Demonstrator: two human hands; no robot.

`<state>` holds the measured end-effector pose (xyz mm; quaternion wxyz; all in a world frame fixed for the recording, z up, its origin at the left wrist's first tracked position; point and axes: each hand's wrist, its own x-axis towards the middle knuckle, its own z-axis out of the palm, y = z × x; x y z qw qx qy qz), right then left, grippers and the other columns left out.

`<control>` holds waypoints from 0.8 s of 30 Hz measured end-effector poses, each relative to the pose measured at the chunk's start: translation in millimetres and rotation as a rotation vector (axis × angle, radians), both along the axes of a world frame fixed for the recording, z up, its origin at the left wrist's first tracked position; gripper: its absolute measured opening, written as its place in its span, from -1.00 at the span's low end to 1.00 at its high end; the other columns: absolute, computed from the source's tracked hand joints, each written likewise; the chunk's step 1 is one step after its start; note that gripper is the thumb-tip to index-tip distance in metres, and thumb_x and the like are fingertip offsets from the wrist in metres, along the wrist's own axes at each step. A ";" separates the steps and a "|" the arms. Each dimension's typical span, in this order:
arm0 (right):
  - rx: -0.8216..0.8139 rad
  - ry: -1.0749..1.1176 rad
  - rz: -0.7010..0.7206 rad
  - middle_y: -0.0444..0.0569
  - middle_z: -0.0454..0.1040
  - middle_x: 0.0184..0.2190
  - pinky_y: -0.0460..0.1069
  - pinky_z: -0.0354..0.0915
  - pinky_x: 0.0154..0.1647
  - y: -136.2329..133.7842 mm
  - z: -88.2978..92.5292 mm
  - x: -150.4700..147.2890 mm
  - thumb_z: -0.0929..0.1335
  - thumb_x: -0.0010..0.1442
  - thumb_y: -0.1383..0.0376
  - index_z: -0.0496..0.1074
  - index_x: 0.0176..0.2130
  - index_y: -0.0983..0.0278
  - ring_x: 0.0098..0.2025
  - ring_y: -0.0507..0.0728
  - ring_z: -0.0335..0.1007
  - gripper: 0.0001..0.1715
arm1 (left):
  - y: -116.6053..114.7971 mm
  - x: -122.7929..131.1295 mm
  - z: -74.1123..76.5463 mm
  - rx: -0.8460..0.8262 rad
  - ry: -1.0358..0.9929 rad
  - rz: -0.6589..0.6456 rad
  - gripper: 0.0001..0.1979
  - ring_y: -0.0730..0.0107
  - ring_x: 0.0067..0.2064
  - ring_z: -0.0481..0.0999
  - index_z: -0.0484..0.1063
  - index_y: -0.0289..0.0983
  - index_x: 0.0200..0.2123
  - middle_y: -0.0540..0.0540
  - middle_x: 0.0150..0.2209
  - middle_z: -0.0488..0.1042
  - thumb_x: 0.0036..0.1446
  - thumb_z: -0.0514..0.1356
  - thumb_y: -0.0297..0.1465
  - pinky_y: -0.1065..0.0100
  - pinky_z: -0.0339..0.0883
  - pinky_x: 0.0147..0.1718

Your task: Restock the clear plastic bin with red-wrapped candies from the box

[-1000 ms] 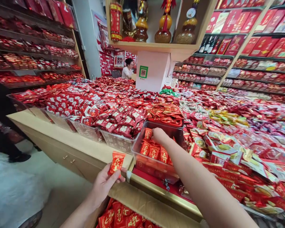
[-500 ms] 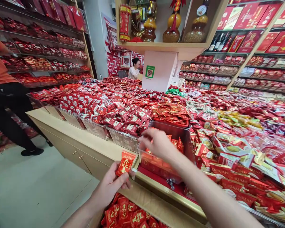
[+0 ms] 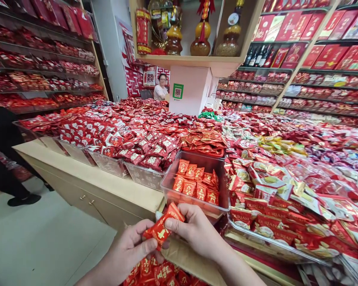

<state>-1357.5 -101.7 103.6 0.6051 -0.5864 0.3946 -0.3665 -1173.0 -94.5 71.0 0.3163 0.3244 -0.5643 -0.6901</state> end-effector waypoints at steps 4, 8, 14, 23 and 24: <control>-0.074 0.215 -0.034 -0.18 0.24 -0.57 -0.13 0.08 -0.47 4.6 -0.9 1.5 0.39 -0.06 0.02 0.31 -0.51 0.34 -0.49 -0.03 0.08 -0.57 | -1.0 1.0 2.2 -0.027 0.028 -0.031 -0.72 0.33 -0.15 0.43 0.34 -0.26 -0.13 -0.09 -0.18 0.47 0.08 0.17 -0.30 0.37 0.27 -0.18; -0.031 0.152 -0.016 -0.19 0.20 -0.59 -0.13 0.07 -0.47 6.8 -2.0 5.6 0.35 -0.03 -0.02 0.32 -0.49 0.34 -0.50 -0.04 0.04 -0.55 | -1.0 -1.5 6.3 0.021 0.076 0.003 -0.71 0.31 -0.10 0.43 0.34 -0.26 -0.09 -0.11 -0.14 0.48 0.09 0.17 -0.34 0.33 0.25 -0.08; -0.029 0.063 -0.156 -0.17 0.24 -0.58 -0.12 0.12 -0.47 12.3 1.0 2.6 0.33 0.01 0.00 0.33 -0.47 0.33 -0.51 -0.04 0.10 -0.58 | -11.2 -6.6 17.3 -0.033 -0.031 0.016 -0.67 0.25 -0.13 0.45 0.33 -0.28 -0.08 -0.13 -0.17 0.50 0.06 0.18 -0.32 0.29 0.29 -0.13; 0.138 0.017 -0.420 -0.11 0.32 -0.59 -0.10 0.18 -0.47 74.2 -31.7 -18.2 0.34 -0.03 -0.03 0.37 -0.40 0.28 -0.52 0.00 0.19 -0.58 | -113.2 -67.1 58.9 -0.563 -0.422 0.134 -0.70 0.49 -0.40 0.45 0.10 -0.25 -0.07 0.00 -0.33 0.41 0.12 0.06 -0.39 0.39 0.33 -0.37; 0.191 -0.005 -0.438 -0.12 0.31 -0.61 -0.11 0.17 -0.49 80.7 -41.4 -19.3 0.35 -0.07 -0.05 0.37 -0.43 0.28 -0.54 -0.01 0.18 -0.56 | -125.4 -77.3 60.5 -0.678 -0.613 0.137 -0.74 0.48 -0.37 0.44 0.13 -0.26 -0.10 0.00 -0.33 0.41 0.12 0.06 -0.41 0.40 0.32 -0.34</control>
